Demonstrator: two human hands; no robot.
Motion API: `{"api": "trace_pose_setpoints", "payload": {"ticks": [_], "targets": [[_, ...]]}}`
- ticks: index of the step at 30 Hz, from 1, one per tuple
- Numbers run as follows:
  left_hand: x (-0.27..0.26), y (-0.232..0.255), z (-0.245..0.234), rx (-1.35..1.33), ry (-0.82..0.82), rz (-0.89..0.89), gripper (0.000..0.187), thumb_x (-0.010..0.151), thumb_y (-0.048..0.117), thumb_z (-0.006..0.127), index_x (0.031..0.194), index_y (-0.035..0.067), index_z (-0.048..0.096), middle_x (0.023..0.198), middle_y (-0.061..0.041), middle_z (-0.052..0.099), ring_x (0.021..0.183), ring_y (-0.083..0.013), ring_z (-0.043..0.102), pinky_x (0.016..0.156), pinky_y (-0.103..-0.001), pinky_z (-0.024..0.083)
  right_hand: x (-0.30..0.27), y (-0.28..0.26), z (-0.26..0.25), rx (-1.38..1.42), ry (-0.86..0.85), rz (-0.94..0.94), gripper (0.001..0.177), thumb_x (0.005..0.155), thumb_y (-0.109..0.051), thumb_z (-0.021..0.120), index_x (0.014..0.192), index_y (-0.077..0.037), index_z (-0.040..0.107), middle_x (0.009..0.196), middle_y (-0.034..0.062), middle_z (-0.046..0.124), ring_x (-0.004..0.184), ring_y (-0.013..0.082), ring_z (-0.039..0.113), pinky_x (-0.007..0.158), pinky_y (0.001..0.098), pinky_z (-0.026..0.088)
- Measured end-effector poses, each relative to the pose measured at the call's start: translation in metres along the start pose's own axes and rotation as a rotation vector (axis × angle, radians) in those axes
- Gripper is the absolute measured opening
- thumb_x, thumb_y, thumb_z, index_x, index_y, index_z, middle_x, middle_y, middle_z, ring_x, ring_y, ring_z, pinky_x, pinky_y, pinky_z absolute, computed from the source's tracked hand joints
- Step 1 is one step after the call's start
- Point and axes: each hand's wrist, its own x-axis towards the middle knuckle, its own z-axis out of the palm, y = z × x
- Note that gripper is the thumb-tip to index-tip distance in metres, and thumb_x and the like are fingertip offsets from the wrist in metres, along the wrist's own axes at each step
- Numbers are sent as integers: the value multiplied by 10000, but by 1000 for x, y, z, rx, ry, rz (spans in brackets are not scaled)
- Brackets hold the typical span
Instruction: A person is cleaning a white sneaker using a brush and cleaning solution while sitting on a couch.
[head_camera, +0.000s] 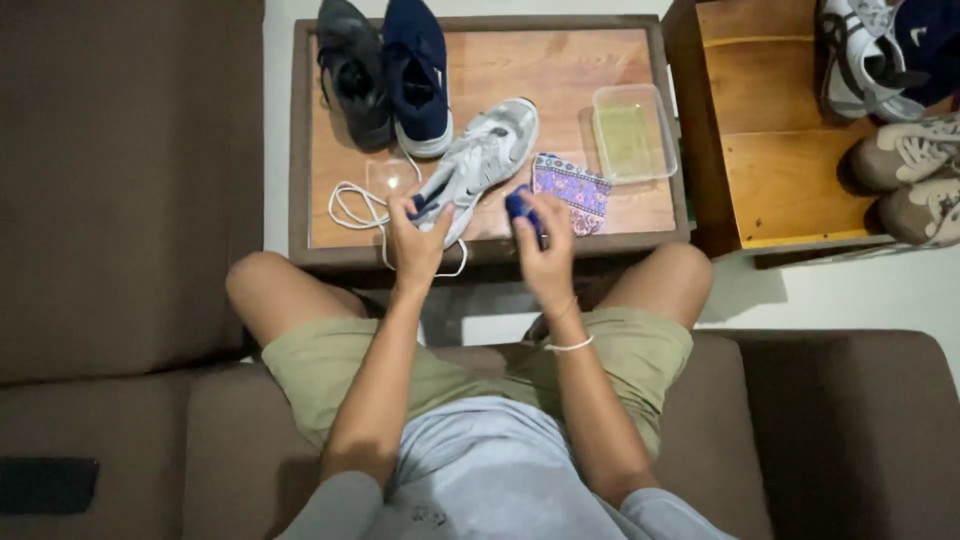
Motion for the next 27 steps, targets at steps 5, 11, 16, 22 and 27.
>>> {"api": "trace_pose_setpoints", "payload": {"ticks": [5,11,16,22,27], "targets": [[-26,14,-41,20,-31,316,477,768,111,900,737,106,424,1109,-176,742,1052,-383,718,890,-505,556,-10,-22,12,-175,-91,-231,371,937,-162,728,1306,-198,720,1261,100,540,1044,286,549,975,407,453],[-33,34,-64,-27,-93,666,437,856,33,816,650,58,431,1155,-199,755,1036,-409,734,920,-570,557,-23,18,8,-301,-70,-312,442,887,-144,762,1316,-242,728,1259,138,543,1037,335,539,955,442,451],[-31,55,-59,-57,-125,757,409,867,89,821,617,76,497,1131,-190,775,1015,-395,757,899,-558,575,14,41,-21,-455,94,-268,449,964,-44,695,1393,-174,682,1235,164,516,1144,374,521,1002,467,403],[-23,55,-61,-82,-139,717,433,874,59,807,631,78,449,1124,-201,771,1010,-411,750,878,-550,561,10,-1,-1,-313,-142,-278,430,926,-36,699,1312,-222,734,1290,172,516,1193,394,514,1046,487,413],[-15,50,-74,-116,-199,592,467,874,50,817,638,78,415,1122,-211,766,1010,-426,745,872,-563,548,28,53,-9,-541,-8,-260,457,904,-57,758,1329,-223,727,1248,139,483,1113,369,481,963,480,413]]}}
